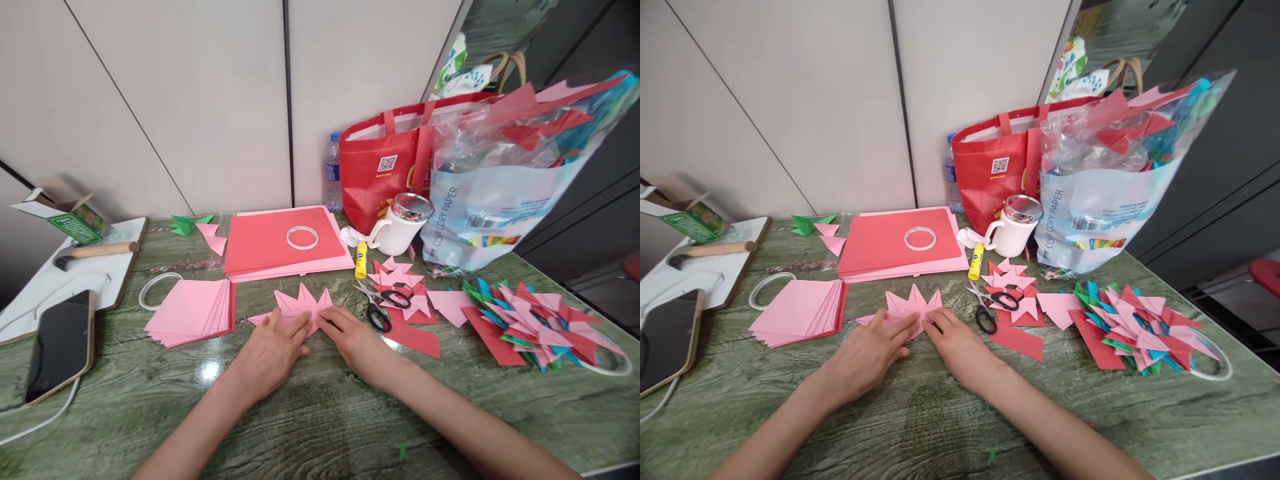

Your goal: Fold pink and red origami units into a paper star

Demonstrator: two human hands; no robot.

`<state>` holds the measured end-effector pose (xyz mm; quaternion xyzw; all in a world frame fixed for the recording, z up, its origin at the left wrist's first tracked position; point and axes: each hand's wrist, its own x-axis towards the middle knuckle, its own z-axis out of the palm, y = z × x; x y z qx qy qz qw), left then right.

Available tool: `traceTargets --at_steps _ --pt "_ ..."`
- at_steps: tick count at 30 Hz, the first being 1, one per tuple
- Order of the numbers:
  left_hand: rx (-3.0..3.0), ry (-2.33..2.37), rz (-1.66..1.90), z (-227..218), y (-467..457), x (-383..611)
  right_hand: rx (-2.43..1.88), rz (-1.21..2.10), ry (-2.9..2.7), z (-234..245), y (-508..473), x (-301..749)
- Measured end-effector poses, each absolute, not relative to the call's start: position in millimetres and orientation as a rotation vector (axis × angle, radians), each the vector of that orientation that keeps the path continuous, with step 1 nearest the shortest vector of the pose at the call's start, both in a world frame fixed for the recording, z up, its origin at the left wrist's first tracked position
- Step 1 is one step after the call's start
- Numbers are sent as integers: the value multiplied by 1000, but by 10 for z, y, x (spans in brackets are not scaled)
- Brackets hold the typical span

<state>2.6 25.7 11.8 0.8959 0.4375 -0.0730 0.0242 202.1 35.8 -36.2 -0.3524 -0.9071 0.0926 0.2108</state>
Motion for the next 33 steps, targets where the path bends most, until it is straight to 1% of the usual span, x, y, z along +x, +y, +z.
traceTargets --at_steps 6,10,14,16,19,28,33 --pt "2784 1319 -209 133 265 10 -1123 6 -2659 -233 283 1854" --pt "2764 1228 -218 217 339 -44 -1149 -62 -2718 -209 263 1771" --pt "2708 1138 -302 356 465 -88 -1162 -86 -2767 -138 280 1740" --pt "2669 1184 -415 416 523 -97 -1172 -95 -2804 -83 295 1746" --pt "2679 1205 -478 456 584 -96 -1162 -93 -2852 -35 313 1764" --pt "2764 1234 -385 371 501 -58 -1147 43 -2744 -179 262 1769" --pt "2767 1278 -280 282 390 -49 -1179 42 -2730 -195 241 1730"
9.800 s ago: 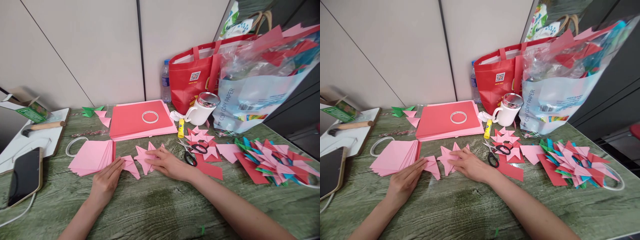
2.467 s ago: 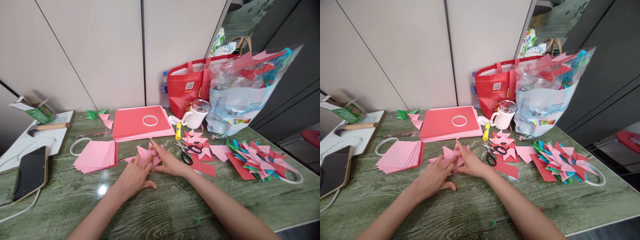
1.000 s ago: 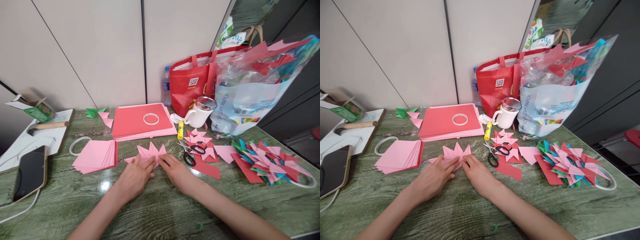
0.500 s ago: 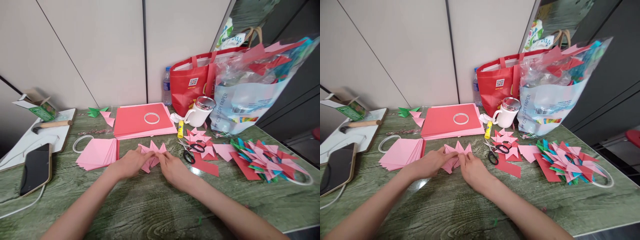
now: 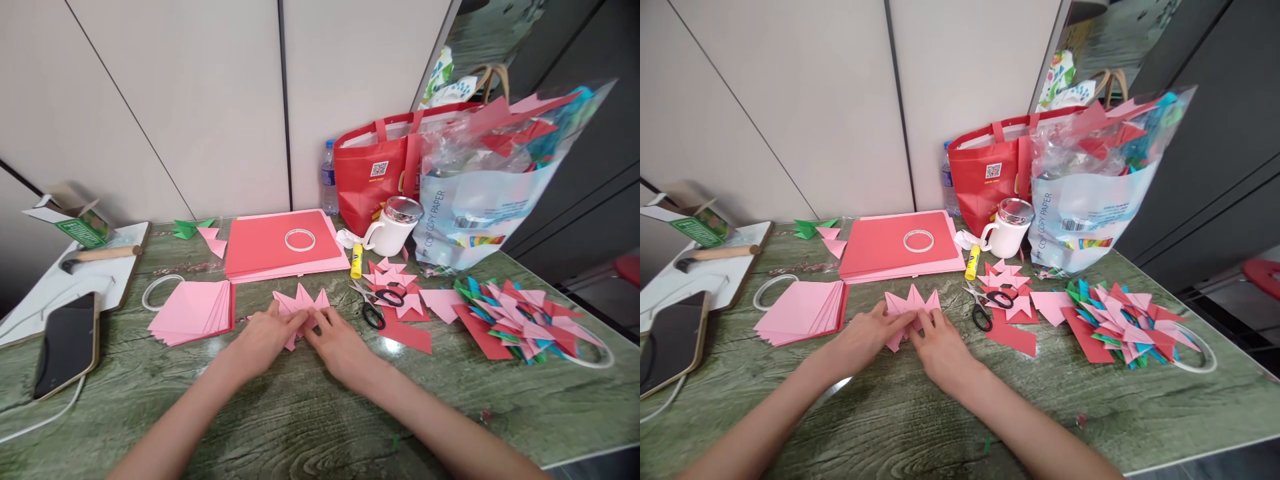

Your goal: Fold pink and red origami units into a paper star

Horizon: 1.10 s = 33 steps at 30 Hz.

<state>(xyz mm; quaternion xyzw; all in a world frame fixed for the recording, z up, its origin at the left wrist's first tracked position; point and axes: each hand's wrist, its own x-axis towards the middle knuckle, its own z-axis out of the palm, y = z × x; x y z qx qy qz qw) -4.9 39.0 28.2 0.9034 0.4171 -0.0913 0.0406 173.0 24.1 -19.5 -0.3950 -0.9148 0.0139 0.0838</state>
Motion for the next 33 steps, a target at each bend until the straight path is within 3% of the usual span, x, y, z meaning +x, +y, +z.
traceTargets --at_steps 21,33 --pt "2664 1510 -251 171 308 -73 -1263 -132 -2748 -200 224 1626" --pt "2827 1537 112 -137 249 -201 -1246 -147 -2770 -295 232 1614"
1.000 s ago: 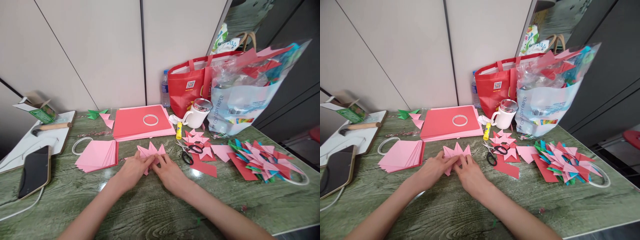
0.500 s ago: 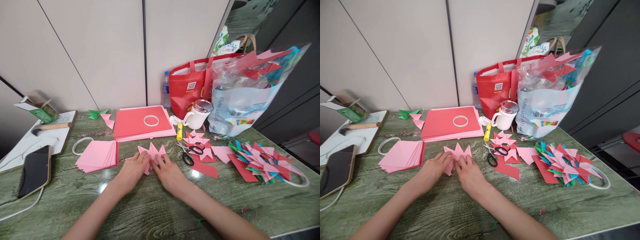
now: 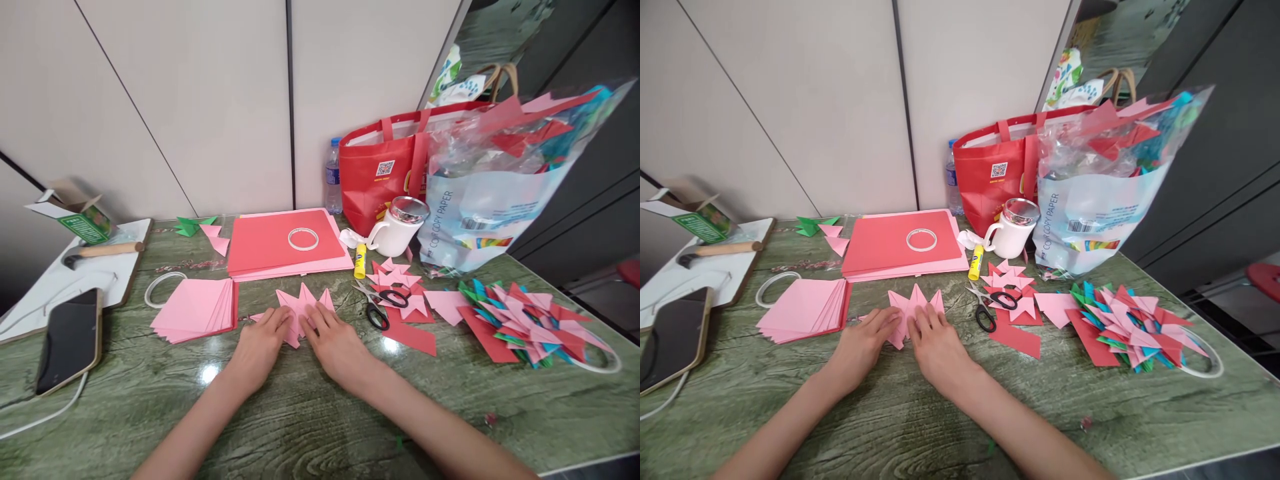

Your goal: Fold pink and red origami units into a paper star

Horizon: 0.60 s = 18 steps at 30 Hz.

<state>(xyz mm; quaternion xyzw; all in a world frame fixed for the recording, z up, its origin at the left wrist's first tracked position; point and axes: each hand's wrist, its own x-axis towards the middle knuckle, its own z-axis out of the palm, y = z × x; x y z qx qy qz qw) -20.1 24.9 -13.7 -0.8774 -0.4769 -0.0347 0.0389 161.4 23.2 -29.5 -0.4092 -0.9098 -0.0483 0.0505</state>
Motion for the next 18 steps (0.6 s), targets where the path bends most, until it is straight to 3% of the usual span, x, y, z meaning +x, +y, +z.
traceTargets --at_steps 18 --pt "-2597 -1465 47 -135 205 -86 -1247 -179 -2805 -265 228 1545"
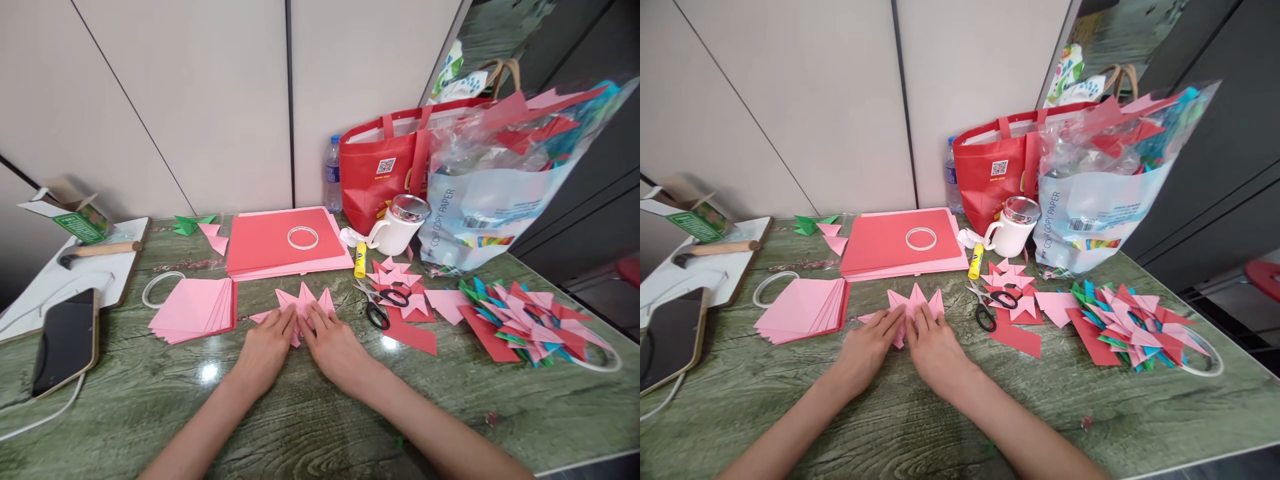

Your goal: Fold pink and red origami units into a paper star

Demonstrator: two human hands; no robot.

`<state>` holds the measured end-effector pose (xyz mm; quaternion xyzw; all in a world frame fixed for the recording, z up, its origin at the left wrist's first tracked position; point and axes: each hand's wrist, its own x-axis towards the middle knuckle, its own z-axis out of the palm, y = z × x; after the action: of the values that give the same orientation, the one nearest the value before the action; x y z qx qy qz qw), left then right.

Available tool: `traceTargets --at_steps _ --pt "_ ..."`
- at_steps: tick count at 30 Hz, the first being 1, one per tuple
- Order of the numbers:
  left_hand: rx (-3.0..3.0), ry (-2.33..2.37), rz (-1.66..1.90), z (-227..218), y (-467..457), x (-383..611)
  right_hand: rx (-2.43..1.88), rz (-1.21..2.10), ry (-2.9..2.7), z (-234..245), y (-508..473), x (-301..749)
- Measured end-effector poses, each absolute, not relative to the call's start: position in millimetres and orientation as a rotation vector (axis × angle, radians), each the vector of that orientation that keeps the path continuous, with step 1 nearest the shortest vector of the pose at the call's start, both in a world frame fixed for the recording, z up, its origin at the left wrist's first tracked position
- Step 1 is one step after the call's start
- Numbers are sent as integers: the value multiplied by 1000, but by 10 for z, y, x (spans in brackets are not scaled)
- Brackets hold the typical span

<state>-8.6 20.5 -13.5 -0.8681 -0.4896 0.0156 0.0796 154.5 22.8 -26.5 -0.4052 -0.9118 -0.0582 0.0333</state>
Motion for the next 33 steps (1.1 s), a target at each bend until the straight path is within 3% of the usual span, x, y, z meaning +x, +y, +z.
traceTargets --at_steps 11,21,33 --pt "-2651 -1404 105 -25 249 -14 -1233 -183 -2700 -269 219 1566" --pt "-2685 -1393 188 44 263 32 -1362 51 -2634 -189 258 1733" --pt "-2679 -1369 219 -49 255 48 -1275 -107 -2562 -304 226 1757"
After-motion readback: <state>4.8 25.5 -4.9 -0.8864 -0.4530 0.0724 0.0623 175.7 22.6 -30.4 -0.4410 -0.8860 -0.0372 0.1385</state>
